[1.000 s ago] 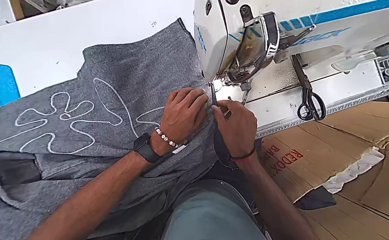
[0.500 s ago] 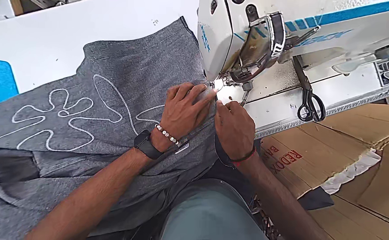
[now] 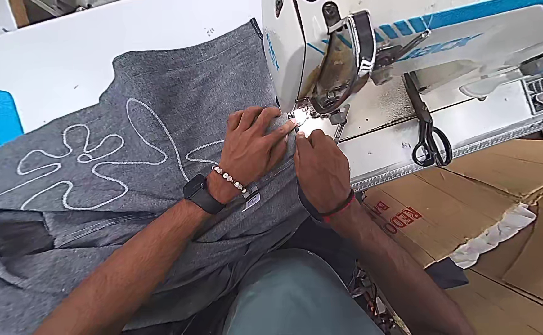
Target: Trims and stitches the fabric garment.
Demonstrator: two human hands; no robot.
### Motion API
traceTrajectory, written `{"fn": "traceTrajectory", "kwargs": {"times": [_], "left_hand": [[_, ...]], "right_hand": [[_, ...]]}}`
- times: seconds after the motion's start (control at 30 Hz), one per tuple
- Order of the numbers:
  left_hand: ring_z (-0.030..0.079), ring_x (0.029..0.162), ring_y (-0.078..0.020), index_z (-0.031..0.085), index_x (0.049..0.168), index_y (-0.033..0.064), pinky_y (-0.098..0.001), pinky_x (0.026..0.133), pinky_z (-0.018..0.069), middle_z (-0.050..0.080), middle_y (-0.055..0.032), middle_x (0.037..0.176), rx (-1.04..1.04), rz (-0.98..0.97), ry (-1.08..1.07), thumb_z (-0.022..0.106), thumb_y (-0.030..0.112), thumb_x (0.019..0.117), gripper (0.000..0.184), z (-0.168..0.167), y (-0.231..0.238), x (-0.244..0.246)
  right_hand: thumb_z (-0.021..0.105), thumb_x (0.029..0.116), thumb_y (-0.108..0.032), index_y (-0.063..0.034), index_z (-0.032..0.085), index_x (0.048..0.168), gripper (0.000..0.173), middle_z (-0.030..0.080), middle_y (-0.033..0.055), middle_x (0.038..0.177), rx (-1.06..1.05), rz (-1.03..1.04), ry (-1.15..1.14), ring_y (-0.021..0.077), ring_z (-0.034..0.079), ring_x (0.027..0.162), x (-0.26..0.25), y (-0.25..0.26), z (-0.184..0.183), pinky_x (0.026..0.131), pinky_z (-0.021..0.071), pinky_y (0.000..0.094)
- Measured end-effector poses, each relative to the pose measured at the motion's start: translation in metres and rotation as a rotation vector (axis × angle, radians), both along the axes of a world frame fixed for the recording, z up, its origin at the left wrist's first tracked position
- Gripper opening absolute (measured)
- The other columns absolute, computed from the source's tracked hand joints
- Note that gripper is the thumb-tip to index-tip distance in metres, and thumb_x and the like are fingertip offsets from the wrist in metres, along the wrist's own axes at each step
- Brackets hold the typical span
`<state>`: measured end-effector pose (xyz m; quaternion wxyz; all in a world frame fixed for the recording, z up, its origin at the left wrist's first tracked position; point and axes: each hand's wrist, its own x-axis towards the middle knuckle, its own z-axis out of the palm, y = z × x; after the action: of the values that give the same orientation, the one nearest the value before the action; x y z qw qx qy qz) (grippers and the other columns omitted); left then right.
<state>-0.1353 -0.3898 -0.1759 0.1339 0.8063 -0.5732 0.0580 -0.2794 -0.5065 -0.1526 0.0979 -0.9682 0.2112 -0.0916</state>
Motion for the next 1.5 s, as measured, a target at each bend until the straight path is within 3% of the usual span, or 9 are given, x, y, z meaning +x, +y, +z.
{"fn": "traceTrajectory", "kwargs": {"times": [0.23,0.37,0.63,0.8,0.9,1.07,1.27,1.43,1.5], "left_hand": [[0.058,0.127,-0.0320,0.076,0.114,0.0147,-0.0514,0.107,0.0445,0.067,-0.0090,0.130,-0.031,-0.142,0.158,0.056,0.026,0.0985,0.027,0.017,0.004,-0.008],[0.054,0.134,-0.0288,0.071,0.129,0.0152,-0.0483,0.111,0.0415,0.062,-0.0070,0.141,-0.044,-0.056,0.207,0.052,0.027,0.1023,0.035,0.009,0.012,-0.017],[0.051,0.135,-0.0279,0.067,0.136,0.0228,-0.0493,0.111,0.0369,0.060,-0.0018,0.146,-0.063,-0.097,0.025,0.049,0.034,0.1046,0.038,0.000,0.009,-0.006],[0.051,0.138,-0.0257,0.067,0.138,0.0249,-0.0485,0.113,0.0382,0.060,0.0042,0.147,-0.027,-0.232,0.092,0.046,0.027,0.1040,0.040,0.005,0.009,0.001],[0.049,0.140,-0.0264,0.066,0.140,0.0258,-0.0495,0.113,0.0371,0.058,0.0051,0.149,-0.005,-0.270,0.086,0.046,0.027,0.1029,0.042,0.005,0.011,0.004],[0.049,0.140,-0.0264,0.065,0.141,0.0286,-0.0491,0.112,0.0369,0.058,0.0060,0.149,-0.006,-0.228,0.044,0.047,0.028,0.1028,0.042,0.002,0.011,0.000],[0.048,0.140,-0.0271,0.064,0.141,0.0286,-0.0493,0.113,0.0365,0.058,0.0049,0.150,-0.026,-0.204,0.040,0.048,0.027,0.1027,0.041,-0.002,0.010,-0.003],[0.047,0.141,-0.0284,0.065,0.140,0.0275,-0.0496,0.114,0.0351,0.058,0.0040,0.149,-0.044,-0.217,0.047,0.049,0.029,0.1033,0.040,-0.002,0.011,-0.004],[0.047,0.140,-0.0274,0.066,0.139,0.0285,-0.0489,0.113,0.0347,0.059,0.0056,0.148,-0.051,-0.200,0.027,0.048,0.029,0.1030,0.040,-0.003,0.012,-0.004]], "right_hand": [[0.060,0.1018,-0.024,-0.0109,0.076,0.119,0.027,0.066,0.0111,0.099,0.148,-0.077,-0.139,0.0260,0.066,0.087,0.000,-0.007,-0.008,0.066,0.0551,0.0393],[0.066,0.0972,-0.025,-0.0147,0.077,0.105,0.017,0.067,0.0032,0.084,0.294,-0.199,-0.192,0.0169,0.063,0.066,-0.008,-0.005,-0.006,0.056,0.0512,0.0364],[0.060,0.0973,-0.009,-0.0027,0.075,0.109,0.020,0.065,0.0141,0.098,0.060,0.127,-0.156,0.0301,0.064,0.094,-0.009,-0.003,-0.008,0.075,0.0558,0.0387],[0.059,0.0999,-0.021,-0.0177,0.077,0.121,0.028,0.069,0.0082,0.106,0.199,0.120,-0.160,0.0235,0.066,0.097,-0.041,-0.011,-0.001,0.077,0.0570,0.0374],[0.059,0.1018,-0.037,-0.0175,0.077,0.114,0.029,0.071,0.0065,0.098,0.194,0.140,-0.134,0.0216,0.068,0.086,-0.089,0.000,-0.005,0.068,0.0561,0.0378],[0.062,0.0956,-0.016,-0.0085,0.070,0.092,0.012,0.064,0.0077,0.074,-0.048,0.000,-0.254,0.0204,0.062,0.061,-0.141,0.000,-0.009,0.049,0.0474,0.0337],[0.062,0.0898,-0.027,-0.0128,0.074,0.089,0.018,0.069,0.0085,0.074,0.104,0.045,0.404,0.0296,0.069,0.063,-0.109,-0.002,0.035,0.048,0.0505,0.0494],[0.060,0.1016,-0.038,-0.0109,0.068,0.125,0.037,0.071,0.0070,0.098,0.194,-0.129,-0.103,0.0242,0.068,0.085,-0.044,-0.006,0.013,0.068,0.0554,0.0437],[0.059,0.1031,-0.030,-0.0114,0.070,0.121,0.028,0.070,0.0060,0.082,0.165,-0.127,-0.150,0.0232,0.067,0.067,-0.029,-0.005,-0.007,0.054,0.0525,0.0428]]}}
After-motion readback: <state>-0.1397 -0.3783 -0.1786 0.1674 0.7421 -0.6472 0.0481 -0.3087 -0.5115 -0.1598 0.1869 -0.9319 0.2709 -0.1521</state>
